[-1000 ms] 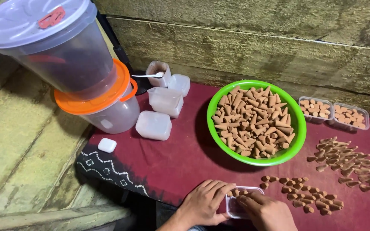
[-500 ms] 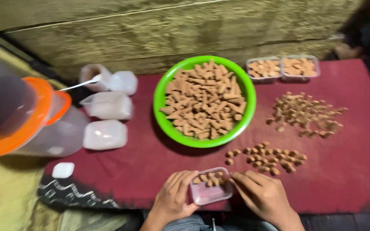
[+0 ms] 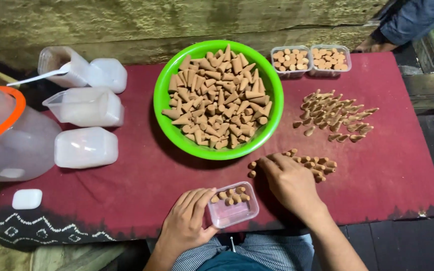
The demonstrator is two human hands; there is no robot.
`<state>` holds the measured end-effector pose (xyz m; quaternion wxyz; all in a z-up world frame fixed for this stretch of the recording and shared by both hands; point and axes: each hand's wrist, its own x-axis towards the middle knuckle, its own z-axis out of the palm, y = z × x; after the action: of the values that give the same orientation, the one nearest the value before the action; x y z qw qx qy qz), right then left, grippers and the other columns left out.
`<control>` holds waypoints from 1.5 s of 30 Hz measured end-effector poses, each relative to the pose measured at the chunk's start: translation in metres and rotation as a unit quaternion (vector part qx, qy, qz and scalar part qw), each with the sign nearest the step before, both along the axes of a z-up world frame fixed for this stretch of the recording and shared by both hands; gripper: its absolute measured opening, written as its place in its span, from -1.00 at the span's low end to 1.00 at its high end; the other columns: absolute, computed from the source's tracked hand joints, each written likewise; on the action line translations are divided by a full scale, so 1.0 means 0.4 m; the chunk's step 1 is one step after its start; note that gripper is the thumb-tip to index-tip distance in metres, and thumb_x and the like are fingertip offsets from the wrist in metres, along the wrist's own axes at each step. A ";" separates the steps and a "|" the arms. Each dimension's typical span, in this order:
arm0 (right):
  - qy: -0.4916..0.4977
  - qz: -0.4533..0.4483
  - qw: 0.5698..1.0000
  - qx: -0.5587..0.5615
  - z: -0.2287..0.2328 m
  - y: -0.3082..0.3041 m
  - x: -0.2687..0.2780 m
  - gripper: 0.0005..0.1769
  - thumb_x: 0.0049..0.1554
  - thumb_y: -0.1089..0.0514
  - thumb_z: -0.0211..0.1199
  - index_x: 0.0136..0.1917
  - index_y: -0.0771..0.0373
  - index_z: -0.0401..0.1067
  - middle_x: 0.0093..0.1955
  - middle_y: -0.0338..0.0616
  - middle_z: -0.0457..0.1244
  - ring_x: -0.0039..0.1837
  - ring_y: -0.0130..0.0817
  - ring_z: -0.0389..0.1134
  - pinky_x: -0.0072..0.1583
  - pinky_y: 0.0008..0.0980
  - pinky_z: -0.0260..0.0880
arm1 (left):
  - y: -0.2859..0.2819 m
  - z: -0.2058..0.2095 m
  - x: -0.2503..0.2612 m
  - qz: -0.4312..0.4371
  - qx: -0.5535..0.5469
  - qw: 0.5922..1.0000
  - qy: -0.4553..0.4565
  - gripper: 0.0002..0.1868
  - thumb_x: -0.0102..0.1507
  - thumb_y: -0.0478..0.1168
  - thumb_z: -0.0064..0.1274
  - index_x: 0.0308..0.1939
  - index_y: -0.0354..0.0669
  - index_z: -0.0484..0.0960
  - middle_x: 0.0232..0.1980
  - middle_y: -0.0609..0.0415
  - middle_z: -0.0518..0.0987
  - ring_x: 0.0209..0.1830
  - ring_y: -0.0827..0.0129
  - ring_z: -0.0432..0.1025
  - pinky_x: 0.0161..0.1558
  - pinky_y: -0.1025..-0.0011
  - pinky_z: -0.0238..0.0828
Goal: Packing incense cones from a large green bowl into small plastic containers on a red workspace.
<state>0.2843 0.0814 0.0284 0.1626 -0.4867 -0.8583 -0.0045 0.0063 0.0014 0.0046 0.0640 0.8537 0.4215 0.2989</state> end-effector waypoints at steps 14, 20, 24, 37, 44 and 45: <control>0.093 0.157 0.980 -0.079 0.076 -0.141 -0.164 -0.87 0.16 0.24 0.30 0.00 0.14 0.56 -0.06 -0.28 0.38 -0.15 -0.24 0.40 -0.24 -0.30 0.45 | 0.006 0.013 -0.013 -0.015 -0.029 0.999 -0.031 -0.17 0.12 -0.08 0.34 0.35 -0.37 0.32 0.09 -0.15 0.56 0.03 0.09 0.48 0.07 0.18 0.46; 0.062 0.162 0.981 -0.082 0.068 -0.134 -0.171 -0.83 0.13 0.25 0.32 0.02 0.18 0.56 -0.07 -0.25 0.37 -0.09 -0.21 0.38 -0.22 -0.28 0.45 | 0.000 0.002 -0.017 -0.016 -0.033 0.999 -0.021 -0.14 0.05 -0.12 0.33 0.36 -0.37 0.32 0.10 -0.15 0.55 0.07 0.08 0.47 0.12 0.16 0.44; 0.131 0.122 0.982 -0.057 0.104 -0.134 -0.097 -0.74 0.08 0.35 0.36 0.07 0.25 0.58 -0.01 -0.06 0.46 -0.05 -0.26 0.54 0.00 -0.39 0.69 | -0.005 -0.020 -0.015 -0.020 -0.042 0.999 -0.006 -0.01 0.03 -0.03 0.44 0.40 -0.38 0.27 0.12 -0.17 0.56 0.09 0.09 0.48 0.15 0.16 0.46; 0.017 -0.078 0.996 0.026 0.030 -0.122 0.034 -0.79 0.21 0.06 0.36 0.11 0.12 0.58 -0.01 -0.26 0.37 -0.10 -0.32 0.38 -0.27 -0.34 0.37 | 0.000 -0.001 -0.006 -0.011 -0.021 0.999 0.027 -0.11 -0.02 -0.09 0.45 0.27 -0.39 0.37 0.19 -0.16 0.56 0.16 0.11 0.49 0.20 0.20 0.47; -0.062 -0.081 0.989 0.106 0.004 -0.089 0.048 -0.81 0.27 0.15 0.29 0.17 0.07 0.57 0.03 -0.27 0.37 -0.11 -0.40 0.38 -0.36 -0.51 0.24 | -0.001 0.000 0.004 0.004 -0.001 1.000 0.025 -0.22 0.09 -0.02 0.40 0.20 -0.44 0.42 0.16 -0.16 0.59 0.12 0.10 0.54 0.14 0.22 0.53; -0.064 -0.065 0.991 0.097 -0.016 -0.083 0.053 -0.77 0.24 0.20 0.31 0.17 0.08 0.58 0.04 -0.25 0.38 -0.08 -0.38 0.38 -0.39 -0.50 0.28 | -0.001 0.001 0.004 0.006 -0.003 1.000 0.026 -0.21 0.08 -0.02 0.40 0.21 -0.44 0.42 0.15 -0.17 0.59 0.12 0.10 0.54 0.15 0.22 0.53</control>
<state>0.3055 0.0483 0.0220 0.1537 -0.5223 -0.8288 -0.1295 0.0079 0.0008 0.0048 0.0538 0.8585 0.4290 0.2757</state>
